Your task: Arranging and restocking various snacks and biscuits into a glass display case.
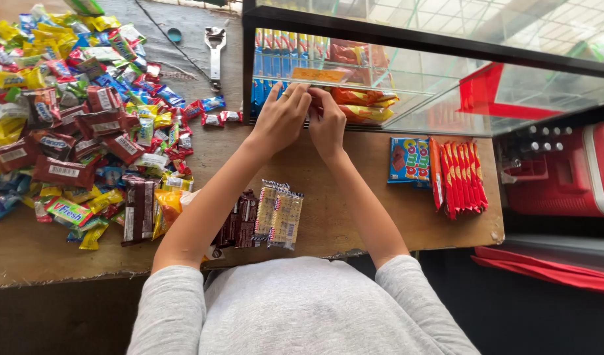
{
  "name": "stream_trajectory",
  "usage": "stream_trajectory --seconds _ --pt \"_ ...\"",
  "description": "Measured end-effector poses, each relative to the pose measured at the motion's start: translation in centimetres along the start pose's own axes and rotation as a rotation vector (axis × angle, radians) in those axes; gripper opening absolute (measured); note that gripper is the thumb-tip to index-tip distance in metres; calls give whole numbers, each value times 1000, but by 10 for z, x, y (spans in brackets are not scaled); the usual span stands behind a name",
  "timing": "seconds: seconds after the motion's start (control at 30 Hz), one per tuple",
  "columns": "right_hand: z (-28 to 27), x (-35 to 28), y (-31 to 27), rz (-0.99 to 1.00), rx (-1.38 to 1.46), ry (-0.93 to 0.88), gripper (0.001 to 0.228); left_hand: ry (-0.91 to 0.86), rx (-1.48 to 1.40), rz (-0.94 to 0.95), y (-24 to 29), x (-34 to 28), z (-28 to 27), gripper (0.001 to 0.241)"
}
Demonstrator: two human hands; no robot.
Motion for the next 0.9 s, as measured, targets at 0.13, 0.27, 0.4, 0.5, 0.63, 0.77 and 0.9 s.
stream_trajectory --seconds 0.13,0.27,0.4,0.5,0.63,0.77,0.9 --pt "-6 -8 6 16 47 -57 42 -64 19 28 -9 17 38 26" --pt "-17 -28 -5 120 208 -111 45 -157 199 23 -9 27 60 14" --pt "-37 -51 -16 139 268 -86 35 -246 429 99 2 35 84 9" --pt "-62 -71 -9 199 208 -62 24 -270 379 142 2 40 82 6" --pt "-125 -109 31 279 -190 92 26 -227 195 195 12 27 24 8" --pt "-161 -144 65 605 -893 138 60 -129 250 246 23 12 -6 4" --pt "-163 -160 94 802 -945 163 88 -127 221 228 17 2 1 13"
Point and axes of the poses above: each hand's wrist, its own x-axis towards the middle knuckle, its own z-axis out of the palm, y = z × x, the point moved 4 cm from there along x, towards the middle knuckle, and after that the axes turned 11 degrees about -y, right-handed, at the moved point
